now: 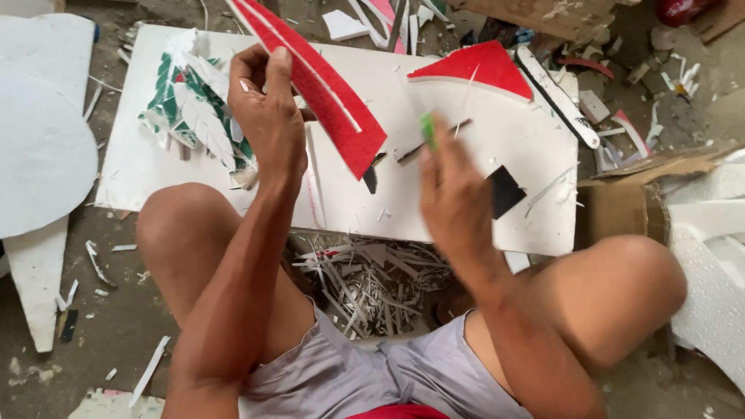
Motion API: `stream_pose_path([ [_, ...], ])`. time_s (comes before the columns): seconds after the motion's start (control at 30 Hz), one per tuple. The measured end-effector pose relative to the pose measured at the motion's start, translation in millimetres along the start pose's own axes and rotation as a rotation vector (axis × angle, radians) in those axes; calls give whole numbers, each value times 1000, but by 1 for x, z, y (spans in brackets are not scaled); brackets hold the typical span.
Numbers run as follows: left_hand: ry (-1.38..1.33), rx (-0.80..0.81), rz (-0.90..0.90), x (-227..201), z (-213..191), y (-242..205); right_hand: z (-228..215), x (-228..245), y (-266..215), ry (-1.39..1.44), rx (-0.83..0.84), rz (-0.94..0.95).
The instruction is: Trimming and cutting shapes out of foam pieces using a utility knife.
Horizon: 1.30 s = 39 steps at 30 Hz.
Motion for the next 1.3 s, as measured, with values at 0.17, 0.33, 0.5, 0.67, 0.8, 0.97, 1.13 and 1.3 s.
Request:
stream_pose_path([
  [0.17, 103, -125, 159, -15, -6, 3, 23, 48, -18, -57, 67, -171],
  [0.33, 53, -152, 229, -16, -8, 6, 24, 59, -19, -106, 65, -198],
  [0.5, 98, -134, 271, -23, -6, 3, 35, 62, -23, -210, 121, -168],
  [0.67, 127, -165, 316, -23, -7, 4, 37, 65, -25, -216, 138, -174],
  [0.8, 100, -185, 323, -25, -12, 5, 33, 77, -27, -290, 146, -194],
  [0.97, 106, -227, 288, -29, -15, 5, 30, 82, -31, -307, 145, -180],
  [1.13, 92, -254, 268, -21, -26, 14, 33, 79, -36, -283, 190, -137],
  [1.3, 151, -294, 324, -23, -47, 23, 0, 76, -30, 101, 177, -88],
])
Point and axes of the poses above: each hand's wrist, its own y-axis towards the middle knuckle, its own z-axis out of the palm, x = y × z, the point moved 5 cm from there along y, towards the middle knuckle, and after that the axes turned 6 degrees about x, right-handed, at the moved point
